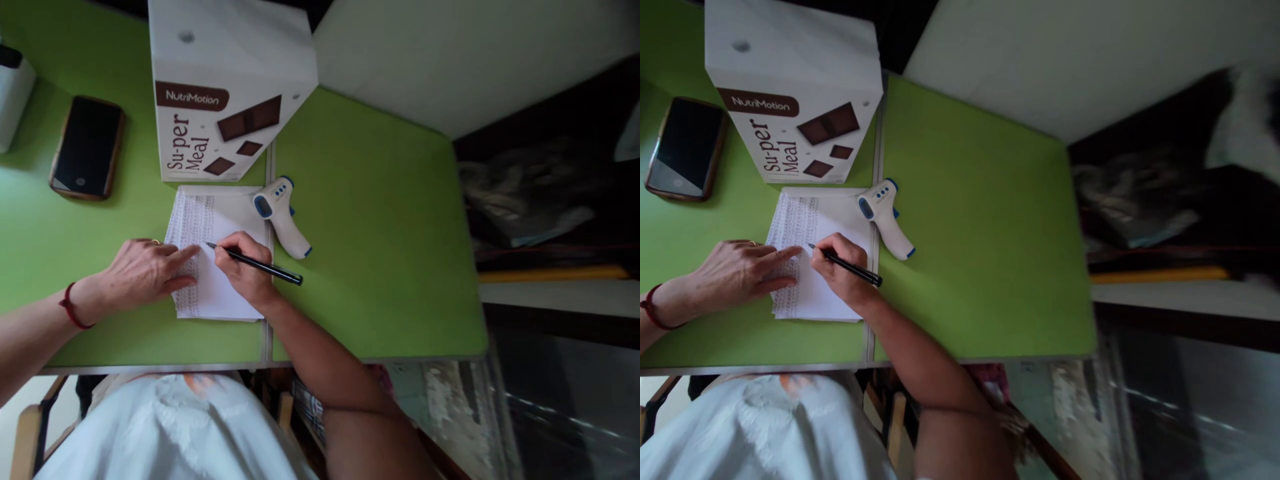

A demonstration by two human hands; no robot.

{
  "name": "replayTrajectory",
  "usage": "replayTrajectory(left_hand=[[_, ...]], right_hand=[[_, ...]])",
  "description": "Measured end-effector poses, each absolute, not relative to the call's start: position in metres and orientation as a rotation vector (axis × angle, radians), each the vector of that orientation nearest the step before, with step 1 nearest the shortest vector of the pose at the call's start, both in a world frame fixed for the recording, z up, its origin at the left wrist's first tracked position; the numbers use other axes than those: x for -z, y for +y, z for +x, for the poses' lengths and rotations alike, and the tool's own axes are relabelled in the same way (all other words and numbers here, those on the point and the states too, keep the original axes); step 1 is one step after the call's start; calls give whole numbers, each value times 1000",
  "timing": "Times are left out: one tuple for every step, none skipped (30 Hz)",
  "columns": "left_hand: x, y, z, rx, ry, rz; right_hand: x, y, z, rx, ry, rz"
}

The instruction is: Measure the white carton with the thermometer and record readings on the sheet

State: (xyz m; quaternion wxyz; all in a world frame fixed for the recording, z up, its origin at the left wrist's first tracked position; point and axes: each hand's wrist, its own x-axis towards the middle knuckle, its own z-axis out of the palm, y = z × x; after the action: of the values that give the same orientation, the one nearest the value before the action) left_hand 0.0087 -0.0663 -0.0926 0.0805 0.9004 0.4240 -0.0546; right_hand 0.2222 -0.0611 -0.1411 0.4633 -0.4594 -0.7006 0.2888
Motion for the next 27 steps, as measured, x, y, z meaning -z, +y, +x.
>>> replayTrajectory(left_hand=[[93, -66, 9, 158, 1271, 2698], [93, -66, 9, 155, 1270, 2701], [93, -66, 9, 154, 1268, 2706], [93, -66, 9, 157, 1266, 2710], [93, -66, 9, 163, 1265, 2713], [92, -66, 9, 167, 1264, 2716], [92, -66, 9, 171, 1265, 2717], [92, -66, 8, 171, 1264, 2716], [91, -66, 8, 169, 1265, 2712], [91, -66, 8, 164, 1263, 2705], [92, -66, 8, 155, 1262, 2697], [92, -66, 8, 147, 1261, 2688], [93, -66, 8, 138, 1260, 2680], [93, -66, 7, 129, 1258, 2675], [94, -66, 7, 121, 1258, 2672], [94, -66, 7, 117, 1260, 2672], [95, -66, 7, 114, 1261, 2672], [95, -66, 7, 113, 1261, 2673], [95, -66, 7, 114, 1260, 2675], [95, -66, 7, 120, 1257, 2679], [95, -67, 6, 127, 1256, 2684], [94, -67, 6, 133, 1253, 2691], [94, -67, 6, 139, 1253, 2698], [94, -67, 6, 141, 1254, 2705], [94, -66, 6, 141, 1254, 2707], [94, -66, 6, 137, 1254, 2704], [94, -66, 6, 132, 1253, 2699]], right_hand=[[141, -61, 222, -707, -1724, -1132], [142, -61, 222, -701, -1725, -1137], [142, -61, 222, -694, -1725, -1144], [142, -61, 222, -688, -1723, -1148], [142, -61, 222, -685, -1722, -1149], [142, -61, 223, -687, -1720, -1147], [142, -61, 223, -688, -1718, -1144], [141, -61, 223, -685, -1714, -1142], [141, -60, 224, -677, -1707, -1144], [141, -60, 225, -667, -1700, -1147], [141, -60, 225, -655, -1693, -1151], [142, -60, 225, -645, -1687, -1150], [142, -60, 226, -640, -1682, -1147], [143, -60, 226, -639, -1679, -1140], [143, -60, 225, -642, -1676, -1130], [144, -60, 225, -647, -1677, -1119], [144, -60, 225, -651, -1680, -1110], [144, -60, 224, -654, -1684, -1104], [144, -60, 224, -653, -1689, -1101], [144, -60, 224, -648, -1692, -1098], [144, -60, 224, -642, -1695, -1097], [144, -60, 224, -636, -1694, -1097], [144, -60, 224, -631, -1692, -1097], [144, -60, 224, -628, -1691, -1099], [144, -60, 224, -629, -1691, -1101], [144, -60, 224, -631, -1689, -1107], [144, -60, 224, -635, -1688, -1114]])
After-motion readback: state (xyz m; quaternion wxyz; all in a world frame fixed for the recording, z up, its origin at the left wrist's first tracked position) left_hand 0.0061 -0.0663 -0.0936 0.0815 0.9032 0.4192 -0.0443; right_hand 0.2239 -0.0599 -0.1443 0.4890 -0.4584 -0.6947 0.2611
